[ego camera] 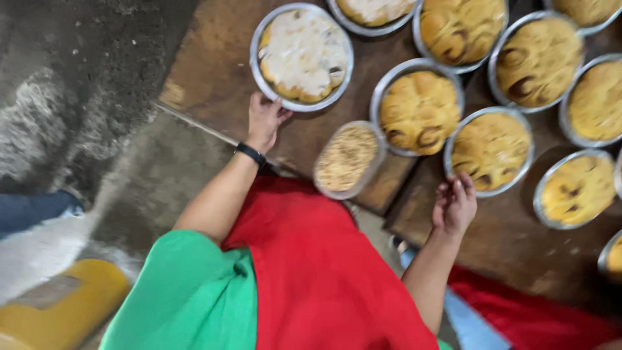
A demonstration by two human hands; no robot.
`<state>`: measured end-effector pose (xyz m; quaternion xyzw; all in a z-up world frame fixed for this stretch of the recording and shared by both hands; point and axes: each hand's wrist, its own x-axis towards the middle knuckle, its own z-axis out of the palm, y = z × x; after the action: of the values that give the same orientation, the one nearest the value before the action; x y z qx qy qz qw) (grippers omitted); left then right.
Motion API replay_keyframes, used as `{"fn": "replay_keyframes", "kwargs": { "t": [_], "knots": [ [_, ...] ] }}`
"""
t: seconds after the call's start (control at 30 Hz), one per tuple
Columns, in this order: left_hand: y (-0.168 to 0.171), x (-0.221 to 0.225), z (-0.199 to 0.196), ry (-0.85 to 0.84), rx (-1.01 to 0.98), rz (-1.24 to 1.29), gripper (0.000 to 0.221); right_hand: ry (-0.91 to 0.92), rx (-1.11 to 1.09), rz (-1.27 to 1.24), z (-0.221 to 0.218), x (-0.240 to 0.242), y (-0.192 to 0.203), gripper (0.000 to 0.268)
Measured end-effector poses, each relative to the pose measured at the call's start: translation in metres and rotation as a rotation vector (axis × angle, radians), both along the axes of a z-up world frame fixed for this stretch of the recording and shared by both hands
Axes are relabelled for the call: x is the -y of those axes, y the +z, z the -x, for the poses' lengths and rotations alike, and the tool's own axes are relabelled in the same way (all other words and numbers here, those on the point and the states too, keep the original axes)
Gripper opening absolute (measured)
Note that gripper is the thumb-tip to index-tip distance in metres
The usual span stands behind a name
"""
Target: The person tops circular pastries with a white glaze and sprinkles crushed nuts by hand while rearranging the trays on a table.
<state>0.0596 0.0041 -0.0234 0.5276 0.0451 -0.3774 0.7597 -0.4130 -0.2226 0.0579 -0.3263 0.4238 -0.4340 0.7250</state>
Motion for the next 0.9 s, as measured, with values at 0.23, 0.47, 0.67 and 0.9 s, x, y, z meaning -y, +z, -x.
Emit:
{"fn": "replay_keyframes", "kwargs": {
  "t": [0.23, 0.47, 0.67, 0.9],
  "knots": [
    [0.021, -0.056, -0.143, -0.220, 0.071, 0.021, 0.021, -0.160, -0.212, -0.169, -0.115, -0.103, -0.020, 0.023],
    [0.013, -0.071, -0.230, -0.158, 0.099, -0.044, 0.023, -0.116, -0.590, 0.074, -0.155, -0.157, -0.027, 0.026],
    [-0.001, -0.057, -0.241, -0.142, 0.060, -0.052, 0.024, -0.170, -0.657, 0.143, -0.162, -0.161, -0.032, 0.026],
    [-0.020, -0.050, -0.226, -0.091, 0.053, -0.012, 0.034, 0.124, -1.338, 0.517, -0.193, -0.162, 0.001, 0.025]
  ]
}}
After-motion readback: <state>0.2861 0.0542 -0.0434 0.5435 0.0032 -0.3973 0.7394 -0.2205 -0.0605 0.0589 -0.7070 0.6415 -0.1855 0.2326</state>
